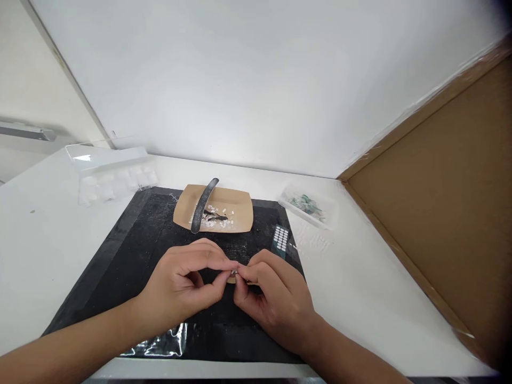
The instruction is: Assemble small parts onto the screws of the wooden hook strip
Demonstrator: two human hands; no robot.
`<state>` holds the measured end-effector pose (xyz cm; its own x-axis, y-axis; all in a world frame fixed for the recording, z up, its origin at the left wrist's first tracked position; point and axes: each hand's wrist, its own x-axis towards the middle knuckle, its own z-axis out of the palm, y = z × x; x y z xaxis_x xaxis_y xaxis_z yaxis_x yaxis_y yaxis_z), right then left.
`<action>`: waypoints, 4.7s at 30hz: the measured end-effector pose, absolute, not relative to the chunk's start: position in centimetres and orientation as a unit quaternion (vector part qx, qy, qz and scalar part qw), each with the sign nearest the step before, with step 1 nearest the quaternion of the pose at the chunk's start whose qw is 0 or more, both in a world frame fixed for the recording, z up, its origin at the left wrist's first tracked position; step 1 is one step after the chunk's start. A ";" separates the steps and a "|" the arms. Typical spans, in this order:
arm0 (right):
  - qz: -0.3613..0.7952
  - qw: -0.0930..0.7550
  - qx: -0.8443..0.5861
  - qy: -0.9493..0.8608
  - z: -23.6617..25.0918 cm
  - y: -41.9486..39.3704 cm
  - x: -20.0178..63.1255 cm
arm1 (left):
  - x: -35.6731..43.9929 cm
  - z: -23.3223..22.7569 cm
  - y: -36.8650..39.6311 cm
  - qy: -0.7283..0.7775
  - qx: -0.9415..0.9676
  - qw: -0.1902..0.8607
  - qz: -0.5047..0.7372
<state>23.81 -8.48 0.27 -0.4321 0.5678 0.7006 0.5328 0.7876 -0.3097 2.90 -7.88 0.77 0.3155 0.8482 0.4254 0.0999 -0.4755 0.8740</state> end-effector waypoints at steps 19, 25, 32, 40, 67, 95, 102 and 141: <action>-0.052 0.357 -0.344 -0.867 0.6 -8.8 23.1 | 3.3 0.7 -8.0 0.438 0.696 0.343 0.454; -0.038 0.356 -0.344 -0.868 0.7 -9.0 23.1 | 3.1 0.7 -7.9 0.437 0.705 0.336 0.446; -0.028 0.353 -0.328 -0.876 0.7 -8.9 23.3 | 3.0 0.9 -8.0 0.436 0.708 0.344 0.435; -0.024 0.338 -0.293 -0.894 0.6 -8.8 23.3 | 3.2 0.7 -8.4 0.487 0.701 0.322 0.410; 0.186 0.429 -0.317 -0.825 0.9 -8.0 24.3 | 2.1 1.3 -7.1 0.378 0.531 0.673 0.349; 0.214 0.459 -0.259 -0.822 1.6 -7.5 24.6 | 1.4 1.3 -6.1 0.199 0.859 0.189 0.432; 0.349 0.448 -0.283 -0.773 1.8 -7.6 24.7 | 1.0 1.2 -5.9 0.172 0.879 0.127 0.427; 0.225 0.411 -0.312 -0.827 1.7 -7.9 24.7 | 1.9 1.6 -6.1 0.195 0.854 0.063 0.478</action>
